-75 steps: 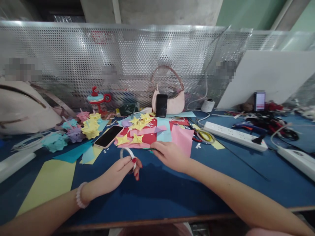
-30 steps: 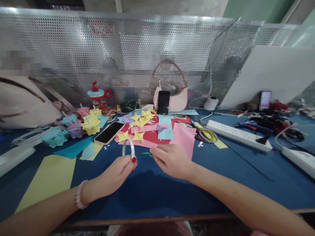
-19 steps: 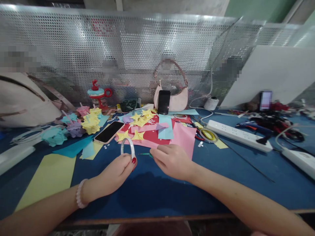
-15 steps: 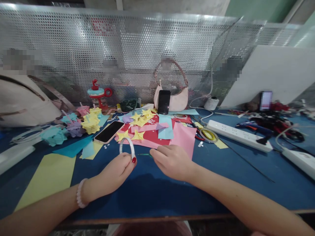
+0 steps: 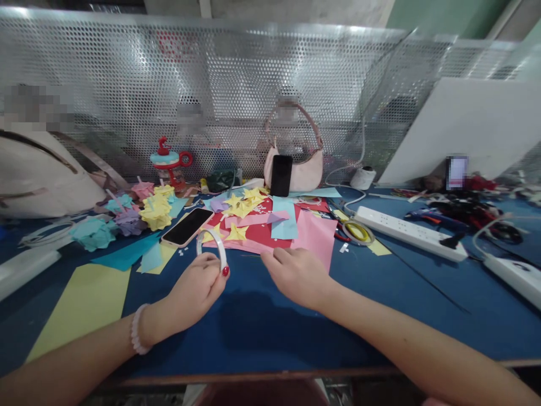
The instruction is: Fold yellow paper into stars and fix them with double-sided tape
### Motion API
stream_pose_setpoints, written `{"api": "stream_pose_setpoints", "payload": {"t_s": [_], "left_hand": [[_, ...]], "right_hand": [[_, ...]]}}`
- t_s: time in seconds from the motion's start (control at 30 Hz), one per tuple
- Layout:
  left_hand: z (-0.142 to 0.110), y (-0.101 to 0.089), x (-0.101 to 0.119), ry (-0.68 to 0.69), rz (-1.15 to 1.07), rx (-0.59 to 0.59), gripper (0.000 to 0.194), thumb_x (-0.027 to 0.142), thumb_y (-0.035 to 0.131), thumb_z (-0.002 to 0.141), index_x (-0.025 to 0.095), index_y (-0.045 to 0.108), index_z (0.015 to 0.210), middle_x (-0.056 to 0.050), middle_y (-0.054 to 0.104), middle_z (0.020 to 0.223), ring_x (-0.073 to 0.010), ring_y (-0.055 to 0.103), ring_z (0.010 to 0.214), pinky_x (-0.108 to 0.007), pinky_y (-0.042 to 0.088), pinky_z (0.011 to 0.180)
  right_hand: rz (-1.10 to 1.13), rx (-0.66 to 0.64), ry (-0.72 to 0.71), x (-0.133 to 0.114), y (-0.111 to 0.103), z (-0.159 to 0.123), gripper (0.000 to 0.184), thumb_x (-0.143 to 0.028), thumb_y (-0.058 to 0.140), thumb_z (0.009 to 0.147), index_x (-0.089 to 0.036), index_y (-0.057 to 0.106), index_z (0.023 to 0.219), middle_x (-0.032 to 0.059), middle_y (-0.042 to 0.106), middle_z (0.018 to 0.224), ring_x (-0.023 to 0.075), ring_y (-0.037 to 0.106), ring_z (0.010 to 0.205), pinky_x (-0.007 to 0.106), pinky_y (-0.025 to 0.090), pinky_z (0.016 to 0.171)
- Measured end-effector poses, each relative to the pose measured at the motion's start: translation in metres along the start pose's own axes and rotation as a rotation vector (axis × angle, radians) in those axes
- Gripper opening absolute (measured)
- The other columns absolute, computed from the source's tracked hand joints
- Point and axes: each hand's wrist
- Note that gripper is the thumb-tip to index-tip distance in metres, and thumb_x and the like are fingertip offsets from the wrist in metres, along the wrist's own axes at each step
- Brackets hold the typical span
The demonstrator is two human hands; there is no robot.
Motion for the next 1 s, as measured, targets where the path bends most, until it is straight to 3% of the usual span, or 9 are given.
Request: {"api": "stream_pose_setpoints", "payload": {"t_s": [0.17, 0.3, 0.4, 0.53, 0.67, 1.0], "left_hand": [[-0.002, -0.005, 0.006, -0.1, -0.183, 0.052, 0.037, 0.025, 0.024, 0.092, 0.018, 0.042, 0.059, -0.002, 0.05, 0.06, -0.0156, 0.046, 0.062, -0.03, 0.04, 0.067], [0.0, -0.002, 0.007, -0.173, -0.463, -0.111, 0.035, 0.027, 0.028, 0.093, 0.017, 0.049, 0.066, 0.0, 0.054, 0.063, -0.0121, 0.05, 0.06, -0.024, 0.04, 0.061], [0.002, 0.002, 0.008, -0.199, -0.633, -0.213, 0.032, 0.025, 0.032, 0.092, 0.015, 0.052, 0.069, 0.0, 0.058, 0.066, -0.0103, 0.054, 0.062, -0.02, 0.042, 0.061], [0.002, 0.006, 0.012, -0.148, -0.627, -0.274, 0.028, 0.017, 0.037, 0.088, 0.015, 0.057, 0.069, 0.0, 0.062, 0.071, -0.0106, 0.057, 0.068, -0.02, 0.042, 0.068], [-0.001, 0.009, 0.014, -0.121, -0.634, -0.3, 0.023, 0.016, 0.042, 0.086, 0.016, 0.06, 0.072, 0.001, 0.064, 0.073, -0.0106, 0.058, 0.07, -0.019, 0.042, 0.068], [-0.003, 0.012, 0.016, -0.103, -0.587, -0.345, 0.025, 0.02, 0.042, 0.087, 0.016, 0.062, 0.072, -0.001, 0.065, 0.073, -0.0121, 0.059, 0.072, -0.021, 0.042, 0.07]], "right_hand": [[0.082, -0.182, 0.07, 0.007, 0.021, 0.001, 0.014, -0.011, 0.047, 0.082, -0.016, 0.06, 0.081, 0.0018, 0.061, 0.062, 0.0126, 0.053, 0.05, 0.026, 0.028, 0.047], [0.239, -0.294, 0.078, 0.003, 0.023, 0.004, 0.01, -0.017, 0.054, 0.082, -0.016, 0.059, 0.09, 0.0061, 0.064, 0.081, 0.0181, 0.06, 0.072, 0.027, 0.041, 0.06], [0.566, -0.209, 0.129, -0.003, 0.016, 0.006, 0.013, -0.017, 0.053, 0.082, -0.017, 0.056, 0.095, 0.0065, 0.063, 0.089, 0.0177, 0.059, 0.082, 0.029, 0.046, 0.07], [0.92, 0.018, 0.266, -0.016, -0.002, 0.01, 0.016, -0.01, 0.048, 0.08, -0.018, 0.054, 0.092, 0.0042, 0.062, 0.085, 0.0132, 0.058, 0.077, 0.025, 0.049, 0.067], [1.015, 0.11, 0.259, -0.028, -0.015, 0.012, 0.016, -0.009, 0.052, 0.078, -0.019, 0.054, 0.09, 0.0038, 0.061, 0.082, 0.0132, 0.057, 0.075, 0.026, 0.049, 0.068], [1.058, 0.115, 0.258, -0.035, -0.016, 0.008, 0.009, -0.011, 0.052, 0.079, -0.019, 0.052, 0.082, 0.0022, 0.059, 0.079, 0.0126, 0.056, 0.074, 0.025, 0.048, 0.067]]}}
Point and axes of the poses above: each hand's wrist, its own z-axis towards the middle knuckle, its own y-axis out of the palm, x = y × z
